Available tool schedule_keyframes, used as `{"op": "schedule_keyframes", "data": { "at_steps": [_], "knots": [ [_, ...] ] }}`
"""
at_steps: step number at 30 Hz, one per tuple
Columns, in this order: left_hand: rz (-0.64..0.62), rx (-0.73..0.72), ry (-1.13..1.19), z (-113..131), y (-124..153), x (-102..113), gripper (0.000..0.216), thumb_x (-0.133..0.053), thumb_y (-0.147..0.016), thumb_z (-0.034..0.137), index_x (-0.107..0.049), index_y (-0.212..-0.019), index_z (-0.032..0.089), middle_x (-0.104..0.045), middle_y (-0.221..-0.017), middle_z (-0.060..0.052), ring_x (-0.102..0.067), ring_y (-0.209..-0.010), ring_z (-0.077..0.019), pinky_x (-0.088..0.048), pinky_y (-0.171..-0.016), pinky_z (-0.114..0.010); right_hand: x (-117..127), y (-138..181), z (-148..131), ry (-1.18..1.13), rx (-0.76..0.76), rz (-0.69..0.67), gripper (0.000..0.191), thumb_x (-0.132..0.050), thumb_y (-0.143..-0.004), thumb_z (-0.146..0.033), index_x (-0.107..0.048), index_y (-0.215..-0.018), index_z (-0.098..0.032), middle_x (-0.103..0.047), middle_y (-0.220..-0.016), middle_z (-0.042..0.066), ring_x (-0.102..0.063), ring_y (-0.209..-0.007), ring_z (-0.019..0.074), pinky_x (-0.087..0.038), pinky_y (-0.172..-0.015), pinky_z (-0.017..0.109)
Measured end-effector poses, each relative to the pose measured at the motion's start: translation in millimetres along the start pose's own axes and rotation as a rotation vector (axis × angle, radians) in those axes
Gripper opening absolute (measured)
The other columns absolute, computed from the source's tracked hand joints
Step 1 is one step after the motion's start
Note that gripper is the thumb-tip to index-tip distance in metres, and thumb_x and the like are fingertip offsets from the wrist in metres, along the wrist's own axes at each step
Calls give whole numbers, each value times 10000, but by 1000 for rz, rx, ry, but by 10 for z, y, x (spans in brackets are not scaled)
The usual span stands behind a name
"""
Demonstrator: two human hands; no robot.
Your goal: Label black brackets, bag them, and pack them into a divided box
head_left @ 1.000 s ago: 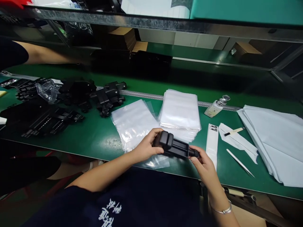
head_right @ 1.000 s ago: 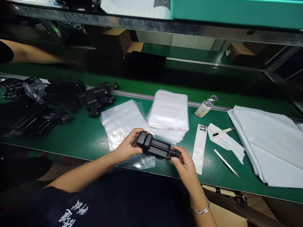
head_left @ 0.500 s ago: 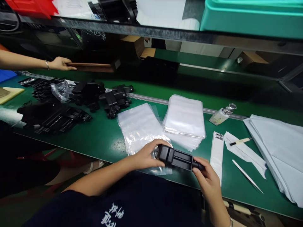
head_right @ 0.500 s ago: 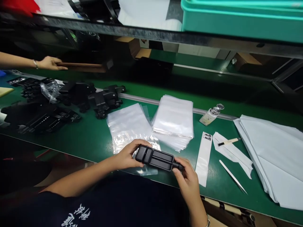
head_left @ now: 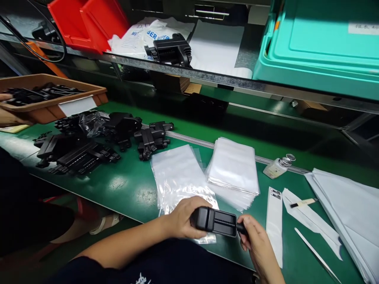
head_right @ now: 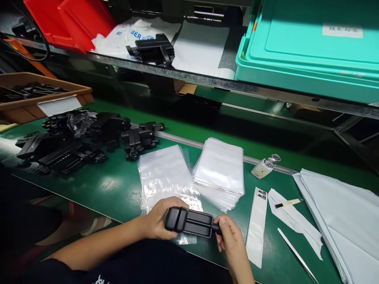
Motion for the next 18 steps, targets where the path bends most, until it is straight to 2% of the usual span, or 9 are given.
{"op": "schedule_keyframes", "data": {
  "at_steps": [2,4,7,9,11,15,18],
  "knots": [
    [25,-1,14,10,17,28,557,-727,-727,544,-560,-1146,216,-655,-1013,-88,-638,-911,-262,-484,-824,-367,-68,-14,-4,-18,15,8,482,-580,-817,-678,-577,-806,-197,-399,-465,-73,-322,-400,78,-268,-415,205],
    [120,108,122,-16,20,71,573,-699,-751,585,-539,-1157,214,-623,-1002,-69,-610,-875,-231,-477,-780,-337,-56,-17,-7,72,125,68,459,-555,-847,-657,-590,-819,-200,-430,-483,-58,-382,-428,100,-310,-436,219],
    [199,294,334,-62,-4,94,634,-670,-750,666,-522,-1149,197,-568,-968,-40,-553,-844,-191,-447,-754,-298,13,14,-22,319,442,143,360,-551,-893,-559,-645,-883,-212,-584,-616,5,-546,-548,156,-443,-531,264],
    [197,383,468,-86,-30,90,642,-662,-745,692,-545,-1111,178,-555,-922,-25,-532,-819,-172,-431,-752,-284,13,47,-38,445,654,114,282,-549,-917,-485,-668,-933,-230,-673,-763,46,-637,-677,196,-503,-608,287],
    [198,431,557,-110,-50,99,637,-689,-726,686,-573,-1073,165,-554,-880,-14,-520,-793,-158,-422,-743,-271,-30,55,-64,510,750,42,245,-511,-949,-426,-673,-977,-245,-705,-859,60,-672,-758,211,-524,-643,289],
    [291,484,624,-192,-70,200,612,-769,-676,625,-611,-1042,160,-569,-859,-6,-520,-783,-149,-412,-715,-248,-141,-88,-191,505,642,-84,311,-438,-978,-434,-629,-1141,-249,-671,-784,28,-633,-653,183,-503,-585,274],
    [429,538,675,-291,-87,356,586,-791,-655,605,-625,-998,160,-588,-853,-7,-531,-773,-148,-413,-696,-240,-124,-384,-350,384,527,-76,414,-406,-978,-484,-552,-1266,-223,-603,-725,2,-557,-556,153,-486,-558,280]
  ]
}}
Point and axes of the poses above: each hand's wrist, its own y-axis away from the middle knuckle, its own x-axis out of the back of the hand, z = x × y, the point moved 4 cm from there along -y, towards the middle knuckle
